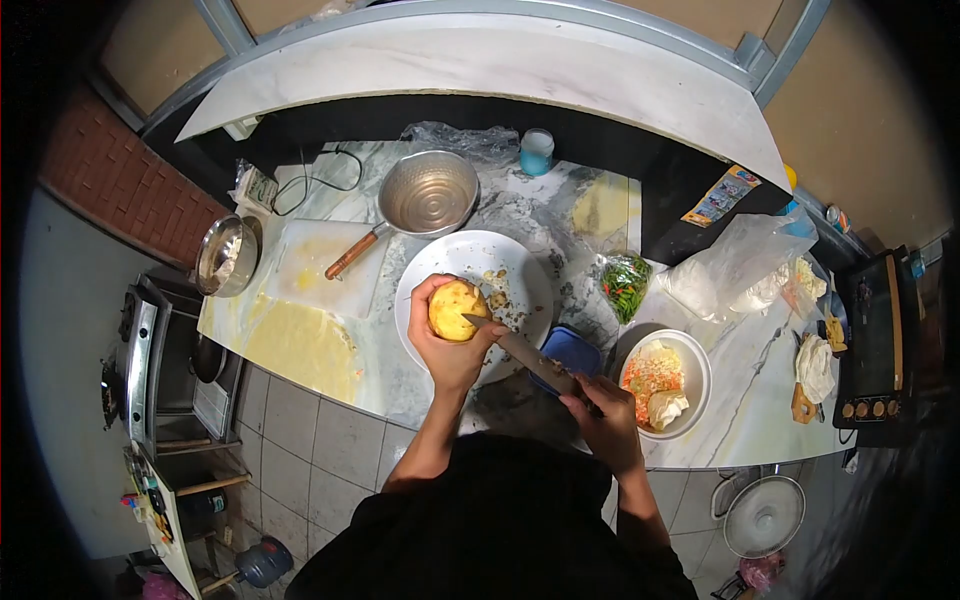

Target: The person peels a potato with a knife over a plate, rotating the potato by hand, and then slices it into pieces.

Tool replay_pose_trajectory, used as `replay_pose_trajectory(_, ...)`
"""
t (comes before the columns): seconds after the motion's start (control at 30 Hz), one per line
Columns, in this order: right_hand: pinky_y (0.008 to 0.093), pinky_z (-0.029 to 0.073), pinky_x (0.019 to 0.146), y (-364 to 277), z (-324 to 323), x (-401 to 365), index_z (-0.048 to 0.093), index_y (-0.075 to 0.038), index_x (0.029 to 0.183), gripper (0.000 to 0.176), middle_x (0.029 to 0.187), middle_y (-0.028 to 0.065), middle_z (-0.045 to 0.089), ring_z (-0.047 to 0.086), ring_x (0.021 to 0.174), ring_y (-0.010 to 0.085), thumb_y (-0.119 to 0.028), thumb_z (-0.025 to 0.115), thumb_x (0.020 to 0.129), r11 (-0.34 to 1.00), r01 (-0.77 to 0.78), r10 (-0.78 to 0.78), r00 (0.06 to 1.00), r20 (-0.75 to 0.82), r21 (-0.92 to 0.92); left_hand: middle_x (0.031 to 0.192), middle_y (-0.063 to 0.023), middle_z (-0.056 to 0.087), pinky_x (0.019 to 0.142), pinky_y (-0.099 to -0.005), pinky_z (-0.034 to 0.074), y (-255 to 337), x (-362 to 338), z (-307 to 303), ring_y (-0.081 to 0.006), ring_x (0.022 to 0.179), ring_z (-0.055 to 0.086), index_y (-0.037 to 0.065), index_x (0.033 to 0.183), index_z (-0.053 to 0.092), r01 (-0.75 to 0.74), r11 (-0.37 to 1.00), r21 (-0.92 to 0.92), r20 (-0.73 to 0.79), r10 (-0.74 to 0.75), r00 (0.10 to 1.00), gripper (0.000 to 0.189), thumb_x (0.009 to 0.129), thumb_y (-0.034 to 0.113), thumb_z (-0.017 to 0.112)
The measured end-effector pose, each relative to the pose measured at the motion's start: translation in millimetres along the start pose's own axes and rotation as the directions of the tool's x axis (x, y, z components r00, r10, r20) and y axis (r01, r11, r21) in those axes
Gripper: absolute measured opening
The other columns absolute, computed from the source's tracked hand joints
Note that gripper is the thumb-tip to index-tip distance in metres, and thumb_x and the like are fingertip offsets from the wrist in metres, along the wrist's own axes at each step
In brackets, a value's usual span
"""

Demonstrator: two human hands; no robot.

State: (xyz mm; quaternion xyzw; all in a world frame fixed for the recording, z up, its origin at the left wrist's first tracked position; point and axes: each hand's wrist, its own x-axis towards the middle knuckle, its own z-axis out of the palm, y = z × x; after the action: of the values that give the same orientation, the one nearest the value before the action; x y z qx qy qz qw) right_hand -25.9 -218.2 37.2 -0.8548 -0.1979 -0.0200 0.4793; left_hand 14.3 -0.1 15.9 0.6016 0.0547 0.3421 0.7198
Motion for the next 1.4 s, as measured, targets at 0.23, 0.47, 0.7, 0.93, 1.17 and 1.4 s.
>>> replay_pose_trajectory(0.23, 0.0327, 0.049, 0.055, 2.6, 6.1, 0.8, 0.065, 0.005, 0.103, 0.029, 0.079, 0.0139, 0.064, 0.064, 0.066, 0.0259, -0.008, 0.076, 0.079, 0.999, 0.016, -0.014, 0.999, -0.037, 0.029, 0.095, -0.003, 0.057, 0.077, -0.024, 0.049, -0.9, -0.3, 1.7, -0.0108, 0.085, 0.057, 0.002, 0.113, 0.051, 0.02, 0.998, -0.055, -0.026, -0.021, 0.999, 0.071, 0.055, 0.003, 0.091)
replay_pose_trajectory(0.47, 0.0305, 0.049, 0.056, 5.7, 13.8, -1.9, 0.064, 0.005, 0.103, 0.028, 0.084, 0.0145, 0.067, 0.065, 0.07, 0.0231, -0.004, 0.074, 0.079, 0.999, 0.035, -0.034, 0.997, -0.071, 0.008, 0.095, -0.0031, 0.057, 0.076, -0.024, 0.048, 3.5, -2.0, 10.8, -0.0105, 0.084, 0.057, 0.002, 0.112, 0.05, -0.022, 1.0, -0.011, -0.104, 0.02, 0.994, 0.065, 0.059, 0.002, 0.088)
replay_pose_trajectory(0.7, 0.0349, 0.05, 0.063, -0.2, 16.1, -2.1, 0.064, 0.005, 0.103, 0.025, 0.085, 0.0165, 0.067, 0.067, 0.074, 0.0289, -0.006, 0.072, 0.082, 0.997, -0.036, 0.038, 0.999, -0.03, 0.071, 0.097, -0.0035, 0.057, 0.078, -0.0234, 0.048, -0.9, -5.4, 13.8, -0.0107, 0.085, 0.057, 0.003, 0.114, 0.049, 0.016, 0.999, -0.028, -0.147, -0.02, 0.989, 0.063, 0.062, 0.0, 0.085)
replay_pose_trajectory(0.93, 0.033, 0.049, 0.063, 8.9, 13.4, -2.9, 0.065, 0.005, 0.103, 0.024, 0.084, 0.0159, 0.067, 0.066, 0.073, 0.0266, -0.005, 0.071, 0.082, 0.999, -0.01, 0.012, 0.999, -0.051, 0.046, 0.1, -0.003, 0.055, 0.081, -0.0244, 0.047, 2.1, -4.8, 13.6, -0.0117, 0.09, 0.055, 0.004, 0.118, 0.044, 0.024, 1.0, 0.004, -0.027, -0.024, 0.999, 0.072, 0.061, 0.007, 0.088)
replay_pose_trajectory(1.17, 0.0286, 0.047, 0.059, 13.2, -4.6, 1.9, 0.066, 0.006, 0.105, 0.03, 0.082, 0.0131, 0.066, 0.06, 0.064, 0.0197, -0.004, 0.076, 0.078, 0.998, -0.016, 0.019, 0.999, -0.037, 0.058, 0.099, -0.003, 0.055, 0.081, -0.0241, 0.047, 4.6, 4.0, 4.3, -0.012, 0.089, 0.056, 0.003, 0.121, 0.042, 0.018, 1.0, 0.001, 0.054, -0.018, 0.998, 0.084, 0.058, 0.02, 0.094)
replay_pose_trajectory(1.4, 0.0287, 0.048, 0.059, 3.4, -6.2, 12.2, 0.066, 0.006, 0.103, 0.03, 0.082, 0.0134, 0.065, 0.061, 0.065, 0.0197, -0.005, 0.077, 0.077, 0.996, 0.014, -0.01, 0.999, -0.053, 0.087, 0.097, -0.0032, 0.058, 0.077, -0.0235, 0.048, 14.3, 3.1, 10.9, -0.0106, 0.087, 0.058, 0.002, 0.119, 0.045, 0.019, 0.999, 0.032, 0.124, -0.022, 0.992, 0.076, 0.064, 0.028, 0.09)
